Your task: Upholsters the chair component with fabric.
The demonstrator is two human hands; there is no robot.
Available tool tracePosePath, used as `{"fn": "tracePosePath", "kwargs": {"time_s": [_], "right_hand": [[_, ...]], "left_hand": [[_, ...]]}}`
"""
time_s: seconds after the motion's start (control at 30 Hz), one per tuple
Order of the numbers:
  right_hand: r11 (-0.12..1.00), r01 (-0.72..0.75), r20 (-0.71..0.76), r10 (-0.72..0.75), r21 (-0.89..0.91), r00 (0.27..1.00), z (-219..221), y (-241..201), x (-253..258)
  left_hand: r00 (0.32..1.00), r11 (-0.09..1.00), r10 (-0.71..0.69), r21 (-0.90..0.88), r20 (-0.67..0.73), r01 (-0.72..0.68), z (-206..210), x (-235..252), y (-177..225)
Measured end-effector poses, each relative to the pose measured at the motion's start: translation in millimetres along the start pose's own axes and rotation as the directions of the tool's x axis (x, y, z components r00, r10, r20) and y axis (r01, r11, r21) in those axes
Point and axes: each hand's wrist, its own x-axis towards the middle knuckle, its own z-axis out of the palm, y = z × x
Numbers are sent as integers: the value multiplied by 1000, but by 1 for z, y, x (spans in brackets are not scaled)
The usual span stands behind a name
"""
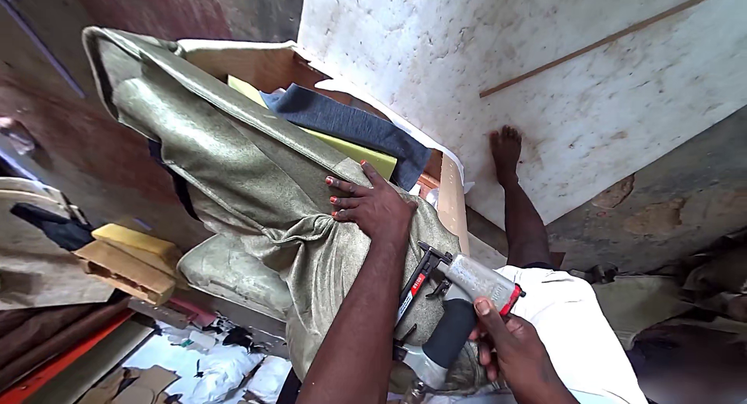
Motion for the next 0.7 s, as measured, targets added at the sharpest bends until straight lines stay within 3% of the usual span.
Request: {"fn": "tracePosePath", "kwargs": {"time_s": [0.17, 0.3, 0.43, 0.53, 0.6, 0.63, 0.7], "right_hand": [[991, 132, 117, -135, 39, 984, 11, -2, 10], [902, 192, 31, -221, 388, 975, 6, -9, 13], [745, 413, -160, -391, 523, 907, -57, -95, 49], [655, 644, -335, -550, 395, 765, -115, -169, 94], [644, 742, -344, -665, 183, 663, -133, -194, 124], [671, 740, -274, -703, 48, 656, -135, -199, 135], [745, 643, -56, -660, -176, 749, -124, -204, 152]], "left_hand": [[1000, 999, 13, -45, -19, -14, 2, 2, -1], [1000, 999, 12, -32, -11, -13, 1, 1, -2], [1000, 1000, 18, -23, 8, -18, -2, 1, 0], [1000, 1000, -1, 3, 10, 1, -2, 1, 2], [1000, 1000, -21, 17, 8, 21, -2, 3, 4], [1000, 999, -28, 20, 10, 28, -1, 4, 5], [999, 999, -33, 23, 20, 33, -1, 5, 6]]}}
